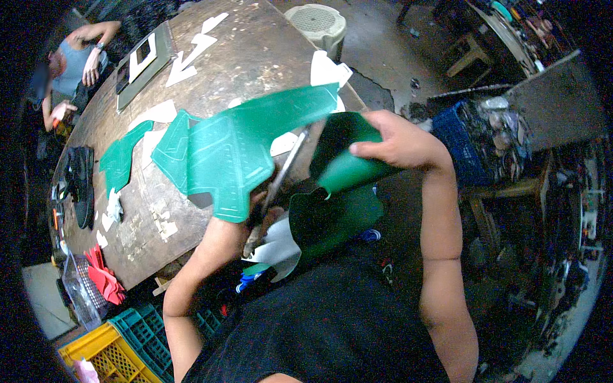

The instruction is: The person traces a pattern onto a green sheet using a white template and a pencil, then cuts the sheet along the traced lines with shears. The cut piece is placed on the table, and the person handles a white roll and some paper templates.

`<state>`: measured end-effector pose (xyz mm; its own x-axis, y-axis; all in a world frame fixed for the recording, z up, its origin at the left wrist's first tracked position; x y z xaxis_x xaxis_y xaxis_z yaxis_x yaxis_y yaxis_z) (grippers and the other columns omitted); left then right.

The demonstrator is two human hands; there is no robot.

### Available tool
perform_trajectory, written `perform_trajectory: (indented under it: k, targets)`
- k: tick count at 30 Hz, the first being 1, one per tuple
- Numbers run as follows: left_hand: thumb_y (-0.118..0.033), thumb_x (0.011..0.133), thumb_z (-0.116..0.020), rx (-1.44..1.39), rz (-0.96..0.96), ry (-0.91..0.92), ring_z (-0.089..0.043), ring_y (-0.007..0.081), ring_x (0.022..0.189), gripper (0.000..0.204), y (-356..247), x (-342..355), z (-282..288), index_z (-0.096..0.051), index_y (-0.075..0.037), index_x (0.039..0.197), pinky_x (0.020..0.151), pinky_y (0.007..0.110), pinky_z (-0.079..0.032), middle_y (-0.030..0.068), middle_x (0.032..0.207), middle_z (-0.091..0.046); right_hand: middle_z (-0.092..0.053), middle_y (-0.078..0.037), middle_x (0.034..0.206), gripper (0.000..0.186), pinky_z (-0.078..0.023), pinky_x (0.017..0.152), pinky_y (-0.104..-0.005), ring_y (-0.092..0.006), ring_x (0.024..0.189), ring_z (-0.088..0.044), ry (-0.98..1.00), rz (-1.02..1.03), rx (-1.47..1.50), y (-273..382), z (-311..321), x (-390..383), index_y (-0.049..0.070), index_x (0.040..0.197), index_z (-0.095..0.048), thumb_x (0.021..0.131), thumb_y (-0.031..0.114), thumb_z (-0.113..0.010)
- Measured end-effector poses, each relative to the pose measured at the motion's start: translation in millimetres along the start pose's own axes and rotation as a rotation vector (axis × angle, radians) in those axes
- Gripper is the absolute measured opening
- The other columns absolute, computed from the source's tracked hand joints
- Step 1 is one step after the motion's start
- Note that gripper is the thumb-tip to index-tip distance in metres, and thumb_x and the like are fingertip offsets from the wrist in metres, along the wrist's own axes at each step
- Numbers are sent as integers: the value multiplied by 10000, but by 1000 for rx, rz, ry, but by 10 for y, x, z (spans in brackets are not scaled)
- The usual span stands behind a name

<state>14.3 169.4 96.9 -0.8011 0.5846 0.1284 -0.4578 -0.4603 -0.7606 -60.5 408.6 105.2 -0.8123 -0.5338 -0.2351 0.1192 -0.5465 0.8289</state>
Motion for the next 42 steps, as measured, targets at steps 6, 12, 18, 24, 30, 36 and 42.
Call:
perform_trajectory:
  k: [6,12,18,24,30,36,42]
  targets:
    - [-331,919,-725,78,295,333,-689,431,835,340,443,-670,-212,-660,-96,1156,730,516,-552,207,883,-702,-636,-181,1242,646,-482,1033,-398,-315,1159,-626,-630,-283,-344,-691,506,-58,30,1459,-491,874,120,-751]
    - [-365,862,-767,161,442,371,-683,427,822,363,525,-1251,0,-703,-86,1084,729,501,-552,187,914,-720,-623,-183,1321,523,-444,1101,-408,-304,1243,-604,-560,43,-101,-121,-6,137,51,1429,-557,943,175,-707]
    - [-320,868,-729,127,529,382,-714,387,895,564,321,-1594,386,-634,-194,1409,768,463,-571,174,1061,-740,-650,-237,1299,676,-494,1027,-418,-312,1171,-656,-126,180,61,514,-1124,663,-13,1420,-521,946,421,-729]
    - [-297,786,-807,234,849,452,-709,398,935,619,395,-2226,825,-660,-196,1379,805,429,-572,232,1072,-712,-711,-117,977,542,-540,762,-342,-153,842,-647,201,-62,329,535,-1715,868,-54,1222,-581,925,359,-768]
    - [-261,626,-932,91,884,167,-751,323,935,903,533,-2627,1159,-586,-114,1447,802,366,-572,163,1013,-765,-652,-113,1255,504,-498,1001,-363,-192,1147,-621,200,39,726,802,-1285,710,-36,1345,-535,897,98,-724]
    - [-296,662,-966,-279,674,-25,-719,216,1021,871,814,-2774,1167,-610,-36,1413,918,344,-540,129,1146,-753,-658,-191,1233,764,-486,1027,-422,-300,1108,-644,-205,97,678,1276,-388,447,-88,1314,-536,634,160,-781]
    - [-189,789,-905,-412,801,-544,-579,68,761,800,1205,-2900,1316,-542,-45,1487,634,232,-492,1,943,-675,-665,-171,1192,675,-507,969,-400,-271,1056,-650,-217,329,403,2248,-179,764,-55,1311,-544,715,185,-754]
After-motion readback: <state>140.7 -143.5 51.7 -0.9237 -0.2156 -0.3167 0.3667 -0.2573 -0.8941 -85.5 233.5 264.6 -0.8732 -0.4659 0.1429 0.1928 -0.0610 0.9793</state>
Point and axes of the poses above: each hand's wrist, its own x-axis towards the middle knuckle, its own z-axis out of the back of the hand, y = z × x, the point moved 9 cm from there along x, towards the middle knuckle
